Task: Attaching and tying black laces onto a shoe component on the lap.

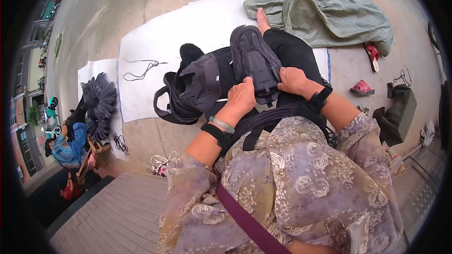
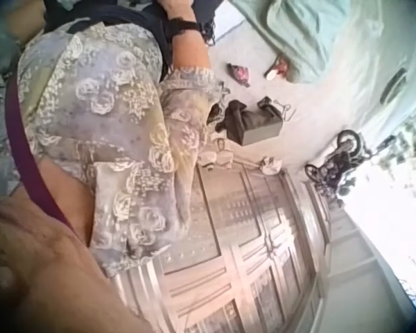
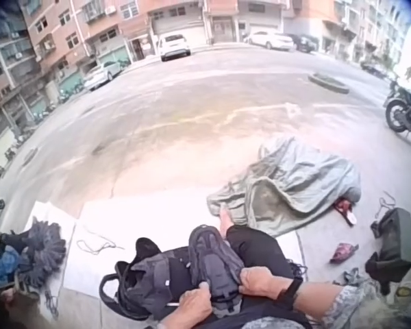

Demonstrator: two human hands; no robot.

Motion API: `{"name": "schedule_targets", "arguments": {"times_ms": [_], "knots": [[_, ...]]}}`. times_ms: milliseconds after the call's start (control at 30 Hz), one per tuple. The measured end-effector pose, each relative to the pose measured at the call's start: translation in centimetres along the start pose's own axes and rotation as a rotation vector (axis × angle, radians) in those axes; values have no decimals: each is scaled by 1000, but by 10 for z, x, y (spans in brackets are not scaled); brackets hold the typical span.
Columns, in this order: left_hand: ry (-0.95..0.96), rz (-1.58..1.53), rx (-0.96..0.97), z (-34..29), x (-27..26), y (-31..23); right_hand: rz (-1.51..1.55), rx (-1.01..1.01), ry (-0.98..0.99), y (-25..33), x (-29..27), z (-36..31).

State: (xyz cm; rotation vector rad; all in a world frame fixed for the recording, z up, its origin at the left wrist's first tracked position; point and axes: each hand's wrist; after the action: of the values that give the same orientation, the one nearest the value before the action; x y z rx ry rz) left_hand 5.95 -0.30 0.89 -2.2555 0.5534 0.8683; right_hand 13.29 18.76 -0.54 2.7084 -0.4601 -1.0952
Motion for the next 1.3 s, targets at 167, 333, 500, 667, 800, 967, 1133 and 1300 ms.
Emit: {"name": "schedule_targets", "arguments": {"times_ms": [167,333,500,667,800,967,1133,1300], "knots": [[-42,-7,6,2,7,4,-2,19,50,2,7,3],[-78,4,18,-6,7,-1,-31,-75,64,1,-1,8],[-84,-9,144,-18,-12,3,603,-81,238,-14,-21,-4],[-325,-183,255,-29,-20,17,322,-149,-364,0,-12,-9],[-447,-353,120,-34,-37,42,353,-138,-506,0,-5,-7],[-543,-31,248,-37,-43,30,414,-206,-498,-5,-4,-3],[-360,421,524,-6,-26,-20,331,-237,-553,-6,4,-1],[-270,506,486,15,-16,-38,350,-251,-567,-10,7,-2]]}}
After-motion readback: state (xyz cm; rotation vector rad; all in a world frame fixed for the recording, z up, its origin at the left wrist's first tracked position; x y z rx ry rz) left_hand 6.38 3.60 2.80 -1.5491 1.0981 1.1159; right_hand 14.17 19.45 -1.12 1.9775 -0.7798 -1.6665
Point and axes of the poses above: each hand's wrist, its own z-axis towards the middle knuckle, its own x-axis out of the palm, y = z × x, and after that the axes turned 13 degrees about y, right-handed
